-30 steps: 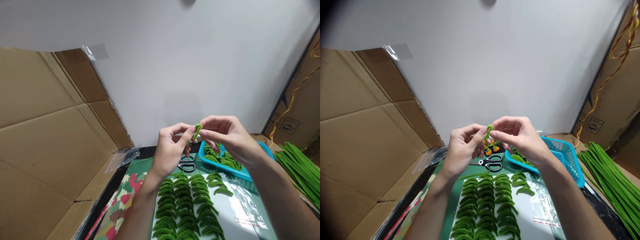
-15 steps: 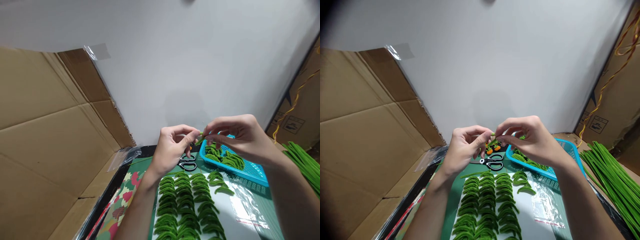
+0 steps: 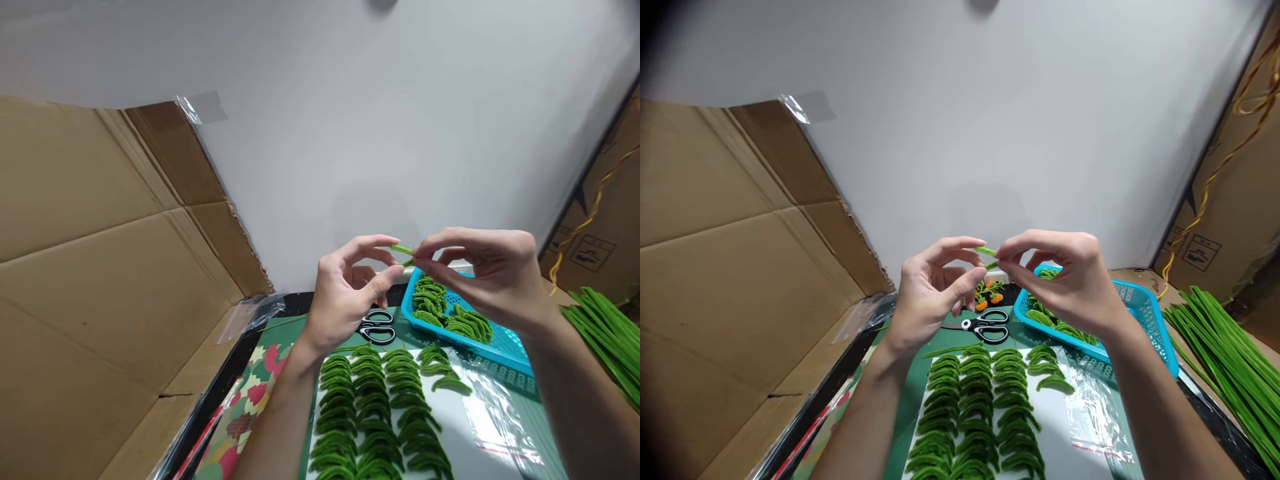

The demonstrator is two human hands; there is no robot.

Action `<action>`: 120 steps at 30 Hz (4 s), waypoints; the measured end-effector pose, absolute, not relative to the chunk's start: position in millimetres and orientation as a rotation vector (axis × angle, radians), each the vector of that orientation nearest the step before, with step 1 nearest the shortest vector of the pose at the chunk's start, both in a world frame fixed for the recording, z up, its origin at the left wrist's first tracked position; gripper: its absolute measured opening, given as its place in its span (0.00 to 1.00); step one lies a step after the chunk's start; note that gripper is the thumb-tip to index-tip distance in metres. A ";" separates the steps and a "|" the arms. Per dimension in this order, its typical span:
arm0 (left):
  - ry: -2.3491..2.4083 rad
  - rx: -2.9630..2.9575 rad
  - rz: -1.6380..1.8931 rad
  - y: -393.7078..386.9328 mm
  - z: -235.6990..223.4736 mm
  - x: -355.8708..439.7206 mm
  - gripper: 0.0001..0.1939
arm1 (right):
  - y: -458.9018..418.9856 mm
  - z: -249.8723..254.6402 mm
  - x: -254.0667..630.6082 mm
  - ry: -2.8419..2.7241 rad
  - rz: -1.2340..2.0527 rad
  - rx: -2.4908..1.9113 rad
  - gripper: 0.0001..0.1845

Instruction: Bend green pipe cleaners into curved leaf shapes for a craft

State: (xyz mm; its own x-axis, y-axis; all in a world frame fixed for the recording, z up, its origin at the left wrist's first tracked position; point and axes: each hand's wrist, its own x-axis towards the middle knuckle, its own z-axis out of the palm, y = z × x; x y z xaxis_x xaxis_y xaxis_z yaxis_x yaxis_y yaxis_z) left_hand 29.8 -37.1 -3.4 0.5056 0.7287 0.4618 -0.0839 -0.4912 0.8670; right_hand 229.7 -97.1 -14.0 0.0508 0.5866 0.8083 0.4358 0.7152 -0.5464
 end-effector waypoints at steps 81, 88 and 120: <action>0.519 1.893 1.054 -33.6 -14.6 33.9 0.18 | -95.2 -11.9 224.5 -1.858 -0.375 -0.840 0.05; 0.489 1.883 1.043 -32.2 -15.6 33.2 0.18 | -94.9 -13.3 225.7 -1.850 -0.342 -0.854 0.07; 0.428 1.820 0.941 -28.4 -12.7 33.8 0.17 | -92.4 -14.4 229.6 -1.812 -0.378 -0.862 0.10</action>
State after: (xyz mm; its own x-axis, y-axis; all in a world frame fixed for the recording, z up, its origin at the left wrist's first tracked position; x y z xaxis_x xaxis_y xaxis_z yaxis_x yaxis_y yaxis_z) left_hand 33.8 -28.4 -12.7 0.6344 0.6563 0.4084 -0.1228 -0.4360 0.8915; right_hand 229.6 -92.4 -14.4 -0.1946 0.3798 0.9044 0.7097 0.6909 -0.1375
